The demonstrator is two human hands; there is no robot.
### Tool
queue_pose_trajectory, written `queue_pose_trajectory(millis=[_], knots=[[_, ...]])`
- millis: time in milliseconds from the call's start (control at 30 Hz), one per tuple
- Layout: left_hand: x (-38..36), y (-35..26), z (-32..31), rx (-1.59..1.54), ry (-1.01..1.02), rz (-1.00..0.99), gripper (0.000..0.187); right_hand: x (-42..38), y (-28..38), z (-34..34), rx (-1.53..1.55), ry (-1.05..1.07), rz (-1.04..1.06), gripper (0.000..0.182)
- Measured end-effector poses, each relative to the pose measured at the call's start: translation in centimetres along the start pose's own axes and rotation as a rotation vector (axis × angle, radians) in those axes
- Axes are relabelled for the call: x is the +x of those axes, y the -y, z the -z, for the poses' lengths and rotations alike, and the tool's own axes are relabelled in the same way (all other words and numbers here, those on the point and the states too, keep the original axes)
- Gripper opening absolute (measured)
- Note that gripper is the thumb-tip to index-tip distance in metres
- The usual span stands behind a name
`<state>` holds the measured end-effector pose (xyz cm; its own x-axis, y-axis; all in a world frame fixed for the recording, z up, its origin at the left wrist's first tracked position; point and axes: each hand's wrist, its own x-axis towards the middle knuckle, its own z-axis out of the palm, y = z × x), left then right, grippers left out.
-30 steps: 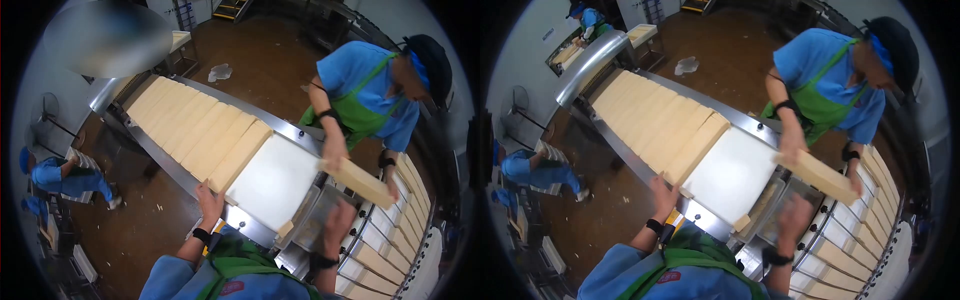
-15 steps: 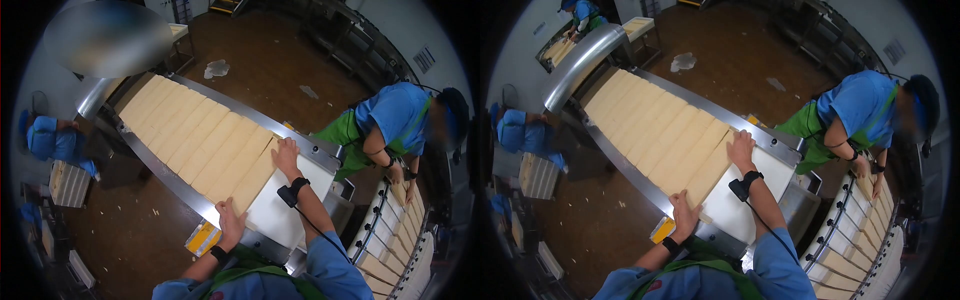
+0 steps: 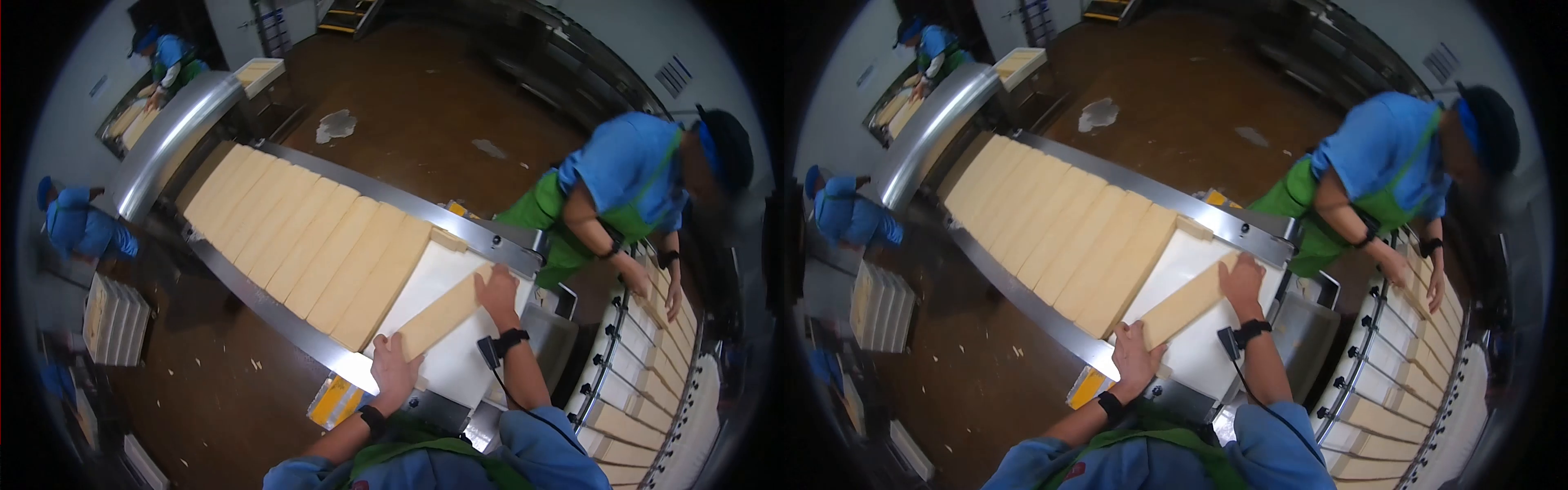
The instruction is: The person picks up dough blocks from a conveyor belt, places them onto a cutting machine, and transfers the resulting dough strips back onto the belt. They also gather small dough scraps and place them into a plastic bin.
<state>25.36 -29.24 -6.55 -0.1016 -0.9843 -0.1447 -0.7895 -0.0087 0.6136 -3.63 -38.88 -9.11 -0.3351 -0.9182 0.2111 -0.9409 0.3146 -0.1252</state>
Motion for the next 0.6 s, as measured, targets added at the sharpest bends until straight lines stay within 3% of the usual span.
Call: queue_pose_trajectory(millis=[67, 133, 167, 200, 233, 267, 300, 367, 400, 433, 500, 567, 600], knots=[[0.2, -1.1, 0.3, 0.042, 0.073, -0.143, 0.080, -2.8, -3.5, 2.1, 0.224, 0.139, -0.311, 0.054], [1.0, -1.6, 0.2, 0.163, 0.122, -0.217, 0.092, -5.3, -6.2, 3.4, 0.331, 0.110, -0.338, 0.055], [1.5, -1.4, -0.8, 0.143, 0.146, -0.105, 0.104, -6.5, -6.7, 3.3, 0.440, 0.059, -0.393, 0.054], [2.1, -1.0, -1.3, 0.201, 0.217, -0.115, 0.112, -8.0, -8.0, 0.5, 0.392, -0.068, -0.276, 0.055], [2.9, 0.7, -3.0, 0.133, 0.258, -0.143, 0.111, -8.3, -6.4, 3.3, 0.383, 0.084, -0.353, 0.054], [3.3, 0.7, -3.2, 0.075, 0.271, -0.142, 0.102, -8.8, -5.9, 4.7, 0.427, 0.077, -0.327, 0.055], [3.0, 1.0, -3.9, 0.058, 0.159, -0.271, 0.095, -10.0, -5.9, 2.4, 0.314, -0.063, -0.306, 0.056], [1.8, 0.1, -4.6, 0.079, 0.085, -0.322, 0.089, -12.3, -6.2, 5.2, 0.390, -0.041, -0.421, 0.058], [0.4, -3.1, -4.1, 0.163, 0.106, -0.212, 0.086, -13.6, -7.0, 6.7, 0.420, -0.031, -0.458, 0.059], [-0.6, -4.5, -5.0, 0.131, 0.068, -0.297, 0.083, -15.2, -8.6, 7.8, 0.416, -0.061, -0.502, 0.059], [-2.4, -7.3, -6.3, 0.101, 0.042, -0.400, 0.080, -18.7, -11.2, 10.8, 0.419, -0.254, -0.561, 0.064], [-4.7, -11.8, -8.6, -0.083, -0.009, -0.662, 0.076, -22.2, -15.2, 14.6, 0.367, -0.480, -0.594, 0.064], [-6.1, -14.4, -9.4, -0.083, -0.003, -0.674, 0.076, -23.8, -17.6, 16.5, 0.353, -0.617, -0.584, 0.063]])
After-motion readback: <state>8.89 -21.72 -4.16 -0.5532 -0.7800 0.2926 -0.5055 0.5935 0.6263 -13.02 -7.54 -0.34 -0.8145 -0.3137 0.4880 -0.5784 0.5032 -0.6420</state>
